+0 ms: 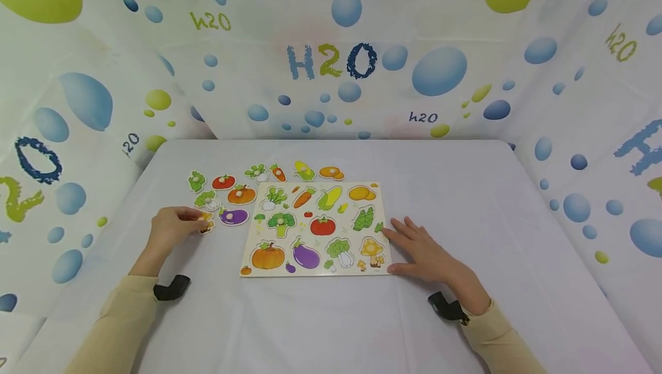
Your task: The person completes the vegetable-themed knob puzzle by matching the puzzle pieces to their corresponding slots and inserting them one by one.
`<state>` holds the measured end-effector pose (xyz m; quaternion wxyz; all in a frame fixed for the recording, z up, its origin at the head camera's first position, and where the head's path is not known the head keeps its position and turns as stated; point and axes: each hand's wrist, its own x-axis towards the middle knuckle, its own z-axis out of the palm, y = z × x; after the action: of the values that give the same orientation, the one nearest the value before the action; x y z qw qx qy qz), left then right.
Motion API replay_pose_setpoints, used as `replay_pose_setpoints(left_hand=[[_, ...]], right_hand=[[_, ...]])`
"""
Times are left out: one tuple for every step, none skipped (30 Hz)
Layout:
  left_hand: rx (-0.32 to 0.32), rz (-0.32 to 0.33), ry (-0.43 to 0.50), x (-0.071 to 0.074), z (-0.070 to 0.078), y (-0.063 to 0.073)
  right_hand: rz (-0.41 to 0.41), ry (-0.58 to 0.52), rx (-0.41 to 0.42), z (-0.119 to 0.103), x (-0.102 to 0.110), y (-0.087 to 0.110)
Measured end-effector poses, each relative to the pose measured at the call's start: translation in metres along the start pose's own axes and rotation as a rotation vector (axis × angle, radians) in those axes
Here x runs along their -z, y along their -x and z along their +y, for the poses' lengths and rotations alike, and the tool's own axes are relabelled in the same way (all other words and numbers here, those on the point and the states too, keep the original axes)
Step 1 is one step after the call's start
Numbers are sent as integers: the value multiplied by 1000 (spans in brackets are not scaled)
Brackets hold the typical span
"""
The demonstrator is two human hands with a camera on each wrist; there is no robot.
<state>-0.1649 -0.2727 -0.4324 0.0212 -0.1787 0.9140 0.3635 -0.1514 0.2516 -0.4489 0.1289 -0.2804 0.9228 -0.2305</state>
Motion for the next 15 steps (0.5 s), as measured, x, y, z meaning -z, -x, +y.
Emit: replay_pose_setpoints(left_hand=[[-3, 5, 1, -1, -1, -1], [-6, 12, 2, -1, -2, -1], [-8, 19, 3, -2, -2, -2], [-13, 26, 3, -3, -3, -2], [-19, 33, 3, -3, -4, -2], [-25, 39, 4, -4, -4, -3], [-32, 45, 4, -4, -5, -3], [-38, 53, 2, -4, -5, -3], [-45, 60, 1, -5, -5, -3], [-51, 67, 0, -5, -6, -3], [-57, 75, -1, -5, -6, -2], [-61, 83, -1, -5, -6, -2], [-64, 90, -1, -5, -5, -2], [-67, 97, -1, -6, -5, -1], [-67, 100, 2, -6, -5, 0]], right_hand=[[0, 0, 0, 0, 0, 0], [1, -2, 0, -1, 1, 0], [3, -2, 4, -1, 1, 0], [7, -4, 6, -2, 1, 1], [11, -4, 10, -2, 1, 1], [14, -5, 12, -2, 1, 1], [15, -4, 13, -2, 1, 1], [16, -3, 15, -2, 1, 1], [18, 0, 16, -1, 1, 1], [15, 1, 12, -1, 1, 1], [12, 3, 9, -1, 0, 0], [11, 7, 6, 0, 0, 0], [9, 7, 3, 0, 0, 0], [8, 6, 0, 0, 0, 0], [10, 5, 1, 0, 0, 0]])
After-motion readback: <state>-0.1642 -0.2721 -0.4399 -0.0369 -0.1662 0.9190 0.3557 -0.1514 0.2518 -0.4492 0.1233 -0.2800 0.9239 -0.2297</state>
